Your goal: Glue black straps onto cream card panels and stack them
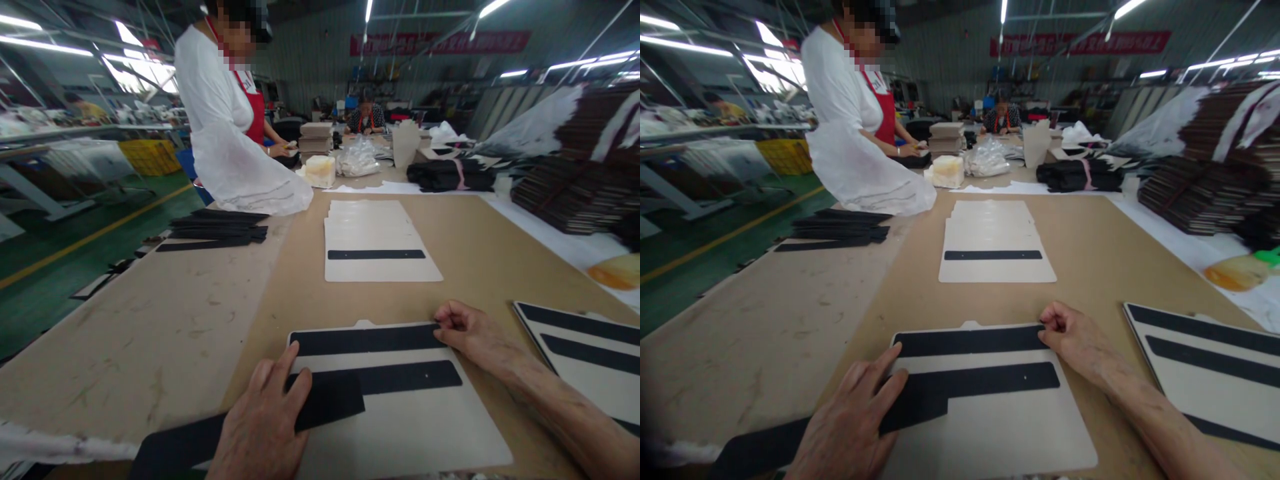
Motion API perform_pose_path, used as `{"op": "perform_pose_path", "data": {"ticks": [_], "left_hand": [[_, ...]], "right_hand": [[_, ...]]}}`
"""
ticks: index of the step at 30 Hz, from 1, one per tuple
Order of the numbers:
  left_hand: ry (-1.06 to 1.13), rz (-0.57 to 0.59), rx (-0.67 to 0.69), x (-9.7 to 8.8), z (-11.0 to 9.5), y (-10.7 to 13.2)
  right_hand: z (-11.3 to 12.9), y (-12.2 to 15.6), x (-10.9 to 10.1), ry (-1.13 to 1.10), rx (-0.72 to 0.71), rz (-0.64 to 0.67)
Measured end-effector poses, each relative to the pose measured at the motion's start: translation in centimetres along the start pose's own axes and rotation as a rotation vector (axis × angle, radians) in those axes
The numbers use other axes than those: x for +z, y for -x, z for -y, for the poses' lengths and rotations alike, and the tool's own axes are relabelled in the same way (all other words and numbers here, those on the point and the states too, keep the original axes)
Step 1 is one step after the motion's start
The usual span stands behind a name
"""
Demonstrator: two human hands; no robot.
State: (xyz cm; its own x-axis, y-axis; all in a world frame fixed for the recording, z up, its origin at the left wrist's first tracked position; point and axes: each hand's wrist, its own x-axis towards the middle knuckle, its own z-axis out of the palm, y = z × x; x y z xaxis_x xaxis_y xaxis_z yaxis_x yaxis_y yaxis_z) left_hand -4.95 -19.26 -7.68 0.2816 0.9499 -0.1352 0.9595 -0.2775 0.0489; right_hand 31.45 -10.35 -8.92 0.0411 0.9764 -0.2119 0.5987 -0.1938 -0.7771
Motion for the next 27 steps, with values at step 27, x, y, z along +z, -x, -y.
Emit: {"op": "perform_pose_path", "data": {"ticks": [27], "left_hand": [[-0.105,0.012,0.055,-3.9,-2.4,-1.7]], "right_hand": [[5.5,3.8,3.0,1.037,-0.3,0.024]]}}
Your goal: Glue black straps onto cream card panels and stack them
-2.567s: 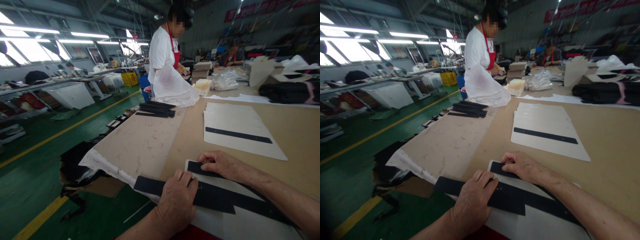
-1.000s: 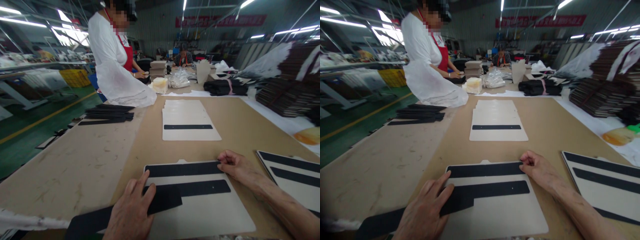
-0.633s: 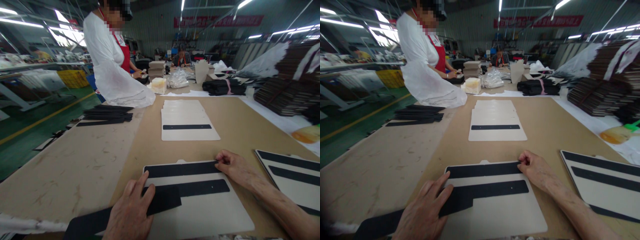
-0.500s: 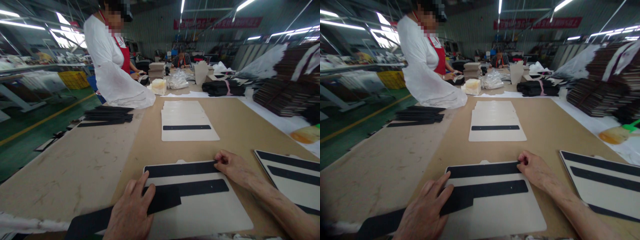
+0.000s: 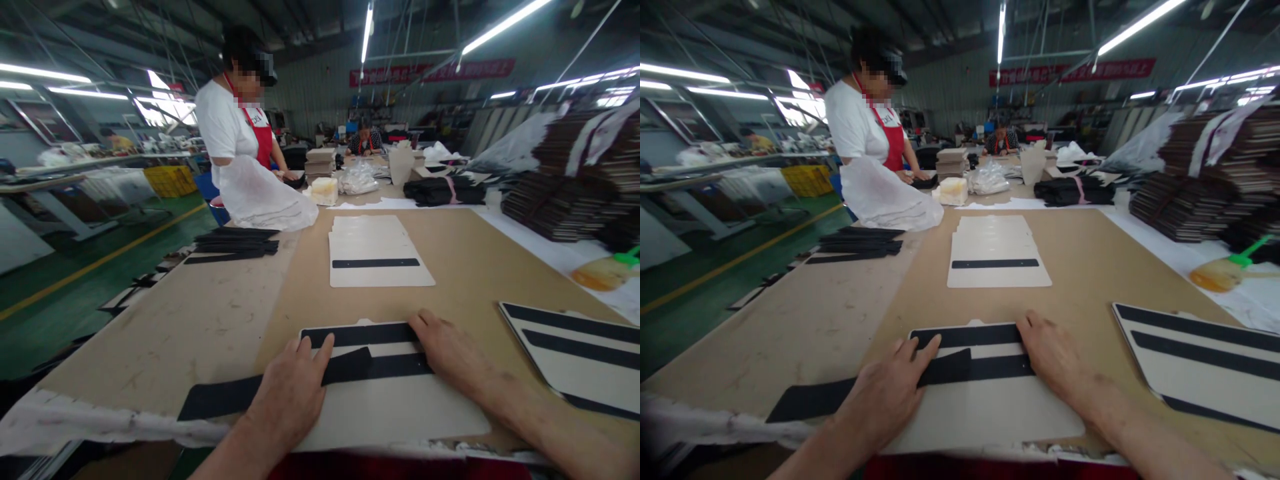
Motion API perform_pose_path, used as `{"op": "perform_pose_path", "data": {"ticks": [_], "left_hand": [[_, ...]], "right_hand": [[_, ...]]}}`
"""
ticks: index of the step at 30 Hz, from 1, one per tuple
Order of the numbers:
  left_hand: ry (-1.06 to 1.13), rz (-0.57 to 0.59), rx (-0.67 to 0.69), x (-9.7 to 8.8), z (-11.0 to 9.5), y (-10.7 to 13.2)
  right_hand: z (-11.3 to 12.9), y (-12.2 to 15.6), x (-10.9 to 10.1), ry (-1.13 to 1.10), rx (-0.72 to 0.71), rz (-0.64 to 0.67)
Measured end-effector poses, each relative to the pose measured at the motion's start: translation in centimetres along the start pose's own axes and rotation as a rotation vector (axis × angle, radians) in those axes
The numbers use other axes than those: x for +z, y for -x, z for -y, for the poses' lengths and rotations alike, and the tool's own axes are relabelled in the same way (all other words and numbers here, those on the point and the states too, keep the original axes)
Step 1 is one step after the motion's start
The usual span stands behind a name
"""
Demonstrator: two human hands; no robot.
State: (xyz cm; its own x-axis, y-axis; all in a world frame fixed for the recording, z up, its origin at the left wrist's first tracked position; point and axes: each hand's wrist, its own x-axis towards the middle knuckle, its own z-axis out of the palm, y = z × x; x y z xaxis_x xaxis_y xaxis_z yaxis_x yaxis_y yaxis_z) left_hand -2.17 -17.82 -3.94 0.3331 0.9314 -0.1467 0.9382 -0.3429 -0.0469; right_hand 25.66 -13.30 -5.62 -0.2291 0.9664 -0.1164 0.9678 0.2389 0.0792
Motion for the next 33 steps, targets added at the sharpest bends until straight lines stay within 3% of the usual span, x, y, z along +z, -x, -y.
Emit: {"op": "perform_pose_path", "data": {"ticks": [4,8,14,21,23,25,27,30,33], "left_hand": [[-0.062,-0.018,0.03,-1.1,-0.9,-1.1],[-0.075,-0.038,0.021,-0.8,-0.9,-1.8],[-0.042,-0.061,0.039,0.4,1.2,-1.0],[0.128,-0.164,0.066,3.1,4.1,1.1],[0.186,-0.188,0.071,3.7,4.5,1.7],[0.235,-0.223,0.074,3.9,4.7,2.2],[0.275,-0.262,0.088,3.8,4.8,2.4],[0.306,-0.279,0.113,3.5,5.0,2.7],[0.298,-0.276,0.14,3.5,5.3,3.3]], "right_hand": [[2.3,1.0,-0.7,0.175,-0.157,-0.054],[2.8,1.2,-0.6,0.227,-0.181,-0.079],[0.3,2.4,-0.5,0.14,-0.115,-0.069],[-4.8,5.0,0.1,0.062,-0.04,-0.103],[-5.0,5.7,0.4,0.016,0.01,-0.147],[-3.4,6.6,0.9,-0.063,0.0,-0.253],[-0.4,7.6,1.3,-0.179,-0.133,-0.318],[4.6,8.6,2.1,-0.309,-0.408,-0.207],[7.4,8.4,2.8,-0.355,-0.45,-0.134]]}}
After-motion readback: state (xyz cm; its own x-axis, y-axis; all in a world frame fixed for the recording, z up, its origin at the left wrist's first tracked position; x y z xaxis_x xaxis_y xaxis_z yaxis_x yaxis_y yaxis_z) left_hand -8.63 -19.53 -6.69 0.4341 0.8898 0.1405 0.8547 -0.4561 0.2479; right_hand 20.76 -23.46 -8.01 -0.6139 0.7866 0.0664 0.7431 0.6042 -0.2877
